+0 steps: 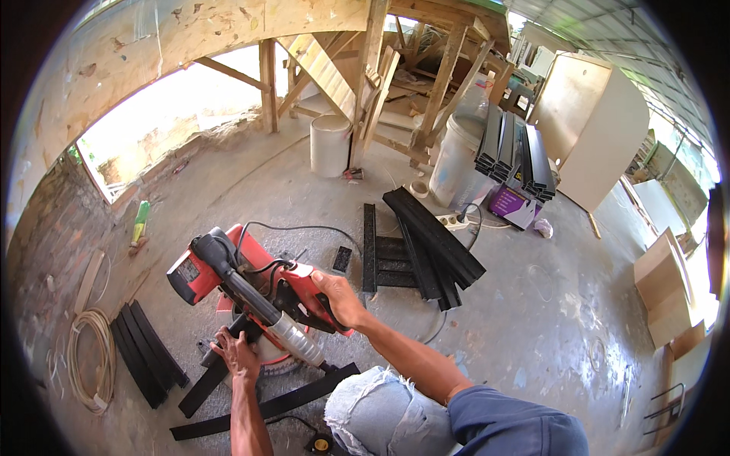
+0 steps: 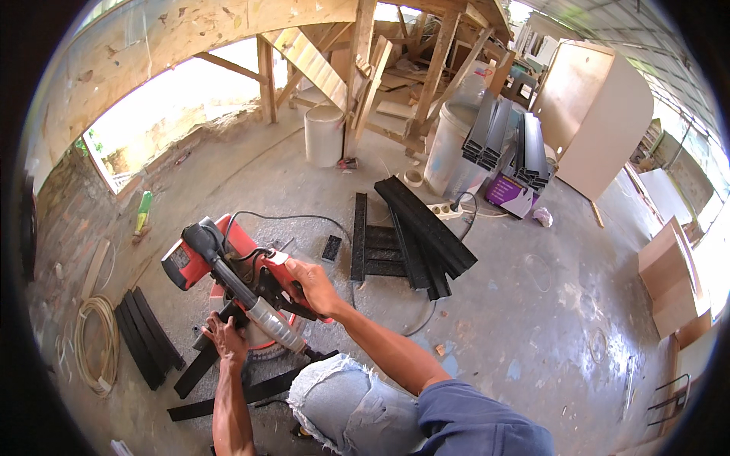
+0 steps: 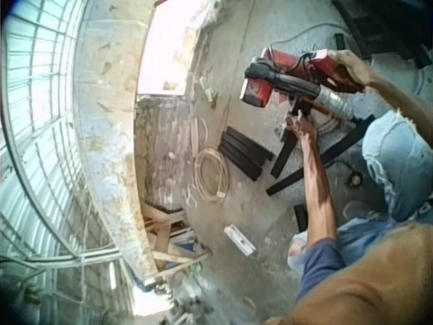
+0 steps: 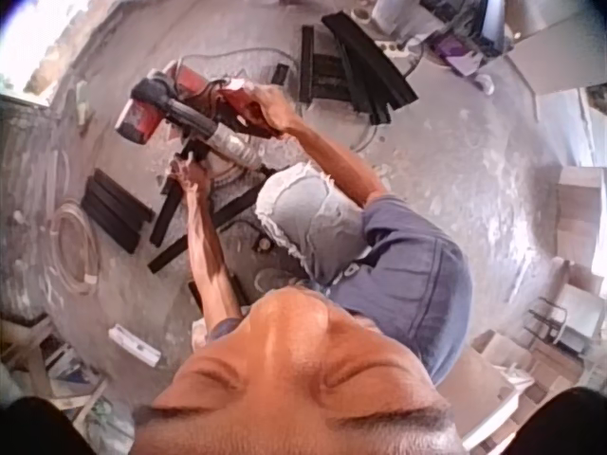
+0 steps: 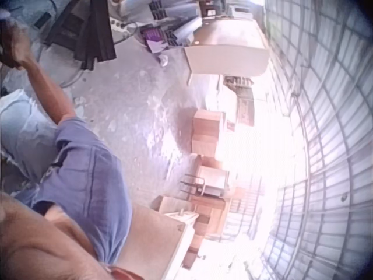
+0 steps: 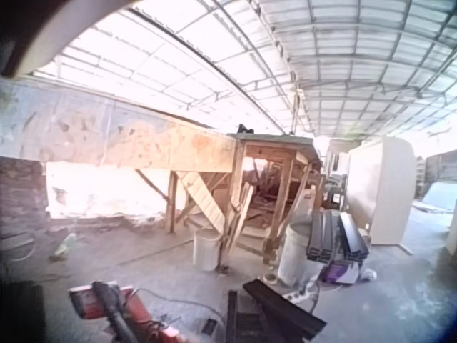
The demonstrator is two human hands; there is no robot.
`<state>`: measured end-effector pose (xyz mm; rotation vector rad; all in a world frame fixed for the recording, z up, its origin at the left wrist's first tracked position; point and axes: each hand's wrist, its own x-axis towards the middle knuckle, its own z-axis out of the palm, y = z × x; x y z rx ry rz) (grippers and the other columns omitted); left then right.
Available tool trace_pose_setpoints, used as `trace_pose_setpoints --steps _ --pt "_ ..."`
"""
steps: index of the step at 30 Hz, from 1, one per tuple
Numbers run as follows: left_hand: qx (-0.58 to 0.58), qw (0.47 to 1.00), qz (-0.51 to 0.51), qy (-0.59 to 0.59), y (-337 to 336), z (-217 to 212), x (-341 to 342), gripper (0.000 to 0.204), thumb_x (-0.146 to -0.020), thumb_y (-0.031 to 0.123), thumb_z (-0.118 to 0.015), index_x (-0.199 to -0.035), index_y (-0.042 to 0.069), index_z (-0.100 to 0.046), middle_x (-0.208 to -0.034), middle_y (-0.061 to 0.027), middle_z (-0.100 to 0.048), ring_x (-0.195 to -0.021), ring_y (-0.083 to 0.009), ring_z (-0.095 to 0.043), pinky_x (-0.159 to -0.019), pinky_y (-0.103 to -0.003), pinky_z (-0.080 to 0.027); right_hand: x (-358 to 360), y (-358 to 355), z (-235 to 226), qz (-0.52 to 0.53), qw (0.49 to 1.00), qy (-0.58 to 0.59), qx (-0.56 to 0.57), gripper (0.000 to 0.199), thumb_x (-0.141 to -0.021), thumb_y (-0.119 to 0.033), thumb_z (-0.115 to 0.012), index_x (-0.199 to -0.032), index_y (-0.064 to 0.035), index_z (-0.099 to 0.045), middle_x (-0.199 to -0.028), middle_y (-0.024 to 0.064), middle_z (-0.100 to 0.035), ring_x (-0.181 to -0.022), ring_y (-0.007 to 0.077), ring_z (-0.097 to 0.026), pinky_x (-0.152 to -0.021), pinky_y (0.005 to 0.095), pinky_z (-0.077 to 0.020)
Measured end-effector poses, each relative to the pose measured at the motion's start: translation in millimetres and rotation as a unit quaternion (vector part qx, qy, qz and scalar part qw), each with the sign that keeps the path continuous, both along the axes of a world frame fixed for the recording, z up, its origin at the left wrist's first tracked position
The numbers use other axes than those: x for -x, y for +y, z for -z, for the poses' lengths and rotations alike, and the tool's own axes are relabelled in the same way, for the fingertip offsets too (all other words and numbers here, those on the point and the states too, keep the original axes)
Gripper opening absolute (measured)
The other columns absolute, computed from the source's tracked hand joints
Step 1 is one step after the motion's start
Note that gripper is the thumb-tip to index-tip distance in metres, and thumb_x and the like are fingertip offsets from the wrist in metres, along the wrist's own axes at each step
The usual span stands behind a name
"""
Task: The person measures black metal profiles with a tape measure and cuts them to length using a power miter saw.
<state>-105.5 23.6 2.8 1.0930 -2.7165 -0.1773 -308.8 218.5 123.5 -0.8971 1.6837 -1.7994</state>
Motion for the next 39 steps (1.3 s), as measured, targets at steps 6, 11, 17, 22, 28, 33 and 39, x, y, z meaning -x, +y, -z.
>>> trace_pose_setpoints --steps 6,11,17,22,28,33,39 --pt "0.005 1.0 0.011 0.011 -4.7 3.7 -2.3 0.047 -0.074 0.022 -0.08 -0.119 0.009 -0.073 -0.144 -0.0245 -0.045 -0.138 -0.04 -0.037 -0.114 -0.064 -0.022 10.0 -4.5 6.3 -0.013 1.0 0.02 -0.013 0.062 -0.11 -0.054 -0.035 -0.108 -0.0025 -0.07 -0.074 0.0007 -0.065 -0.061 0.0076 -0.054 -0.056 0.025 -0.0419" --pt "0.022 1.0 0.002 -0.001 -6.7 4.6 -2.4 0.045 -0.073 0.023 -0.08 -0.116 0.012 -0.074 -0.141 -0.022 -0.044 -0.134 -0.0382 -0.039 -0.112 -0.062 -0.023 11.0 -29.7 -56.4 0.02 0.996 -0.01 -0.09 0.078 -0.1 -0.071 -0.042 -0.077 -0.0001 -0.064 -0.061 0.0047 -0.06 -0.054 0.0122 -0.057 -0.053 0.0296 -0.0451" --pt "0.005 1.0 0.014 -0.012 -3.5 0.9 -3.4 0.046 -0.075 0.025 -0.082 -0.118 0.011 -0.07 -0.135 -0.0186 -0.043 -0.132 -0.0366 -0.038 -0.112 -0.063 -0.024 22.8 -54.6 -87.9 0.0 0.993 -0.078 -0.093 0.073 -0.098 -0.07 -0.05 -0.079 -0.001 -0.064 -0.061 0.0063 -0.059 -0.05 0.0159 -0.058 -0.05 0.0308 -0.048" --pt "0.012 0.999 0.026 -0.018 -0.5 -3.2 -1.6 0.046 -0.078 0.024 -0.082 -0.119 0.009 -0.068 -0.134 -0.0188 -0.043 -0.131 -0.0377 -0.038 -0.11 -0.066 -0.025 22.9 -52.7 -91.2 0.001 0.992 -0.088 -0.092 0.071 -0.098 -0.069 -0.05 -0.079 -0.0019 -0.064 -0.06 0.0053 -0.058 -0.05 0.0149 -0.057 -0.05 0.03 -0.0481" --pt "0.013 0.999 0.034 -0.035 -2.7 -5.1 -3.4 0.042 -0.083 0.025 -0.08 -0.119 0.009 -0.067 -0.135 -0.0193 -0.042 -0.132 -0.0386 -0.037 -0.109 -0.066 -0.026 24.3 -52.1 -90.0 0.001 0.992 -0.071 -0.104 0.073 -0.095 -0.074 -0.05 -0.083 -0.0037 -0.064 -0.065 0.0045 -0.057 -0.052 0.0138 -0.054 -0.05 0.0295 -0.0478" --pt "0.011 0.999 0.042 -0.024 -4.4 -0.9 -5.6 0.041 -0.084 0.026 -0.079 -0.119 0.009 -0.068 -0.137 -0.0194 -0.042 -0.133 -0.0382 -0.036 -0.109 -0.066 -0.025 21.2 -53.9 -93.3 0.003 0.992 -0.076 -0.104 0.072 -0.097 -0.072 -0.05 -0.081 -0.0026 -0.064 -0.063 0.0052 -0.058 -0.052 0.0146 -0.056 -0.05 0.0297 -0.0484" --pt "0.009 0.999 0.038 -0.018 -3.2 -2.7 -6.6 0.04 -0.084 0.026 -0.08 -0.119 0.01 -0.068 -0.137 -0.0185 -0.042 -0.133 -0.0373 -0.037 -0.109 -0.065 -0.026 20.8 -53.0 -93.3 0.016 0.991 -0.08 -0.105 0.072 -0.098 -0.07 -0.051 -0.08 -0.0013 -0.064 -0.063 0.0063 -0.059 -0.051 0.0158 -0.057 -0.05 0.0306 -0.0489"
